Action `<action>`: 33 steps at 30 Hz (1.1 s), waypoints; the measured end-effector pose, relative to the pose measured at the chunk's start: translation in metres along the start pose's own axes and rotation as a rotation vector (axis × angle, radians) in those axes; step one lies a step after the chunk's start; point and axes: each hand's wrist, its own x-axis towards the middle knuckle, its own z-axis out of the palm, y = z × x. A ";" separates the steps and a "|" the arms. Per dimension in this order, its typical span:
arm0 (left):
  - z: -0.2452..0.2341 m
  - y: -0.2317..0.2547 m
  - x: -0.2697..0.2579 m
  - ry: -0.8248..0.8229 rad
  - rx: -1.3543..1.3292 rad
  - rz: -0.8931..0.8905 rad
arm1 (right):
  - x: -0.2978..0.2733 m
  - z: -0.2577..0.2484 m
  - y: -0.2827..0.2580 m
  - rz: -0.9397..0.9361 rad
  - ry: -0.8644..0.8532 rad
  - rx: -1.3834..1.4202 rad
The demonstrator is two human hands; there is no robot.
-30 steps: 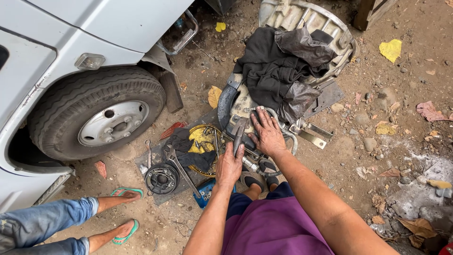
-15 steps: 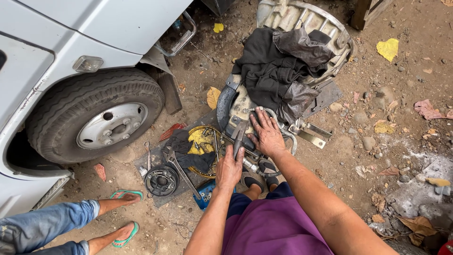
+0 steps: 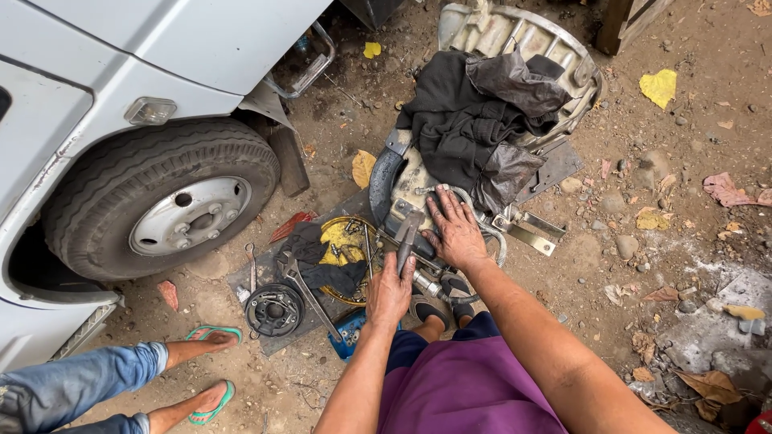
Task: The person picks up small metal pieces from the floor, walks to a vehicle, and uses a hammer to work on a brake assembly placed on the ground. They also handle a wrench and other tools while working on the vehicle part.
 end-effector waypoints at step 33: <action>0.001 -0.005 0.014 -0.024 0.044 0.031 | 0.000 -0.001 0.000 0.012 -0.022 0.009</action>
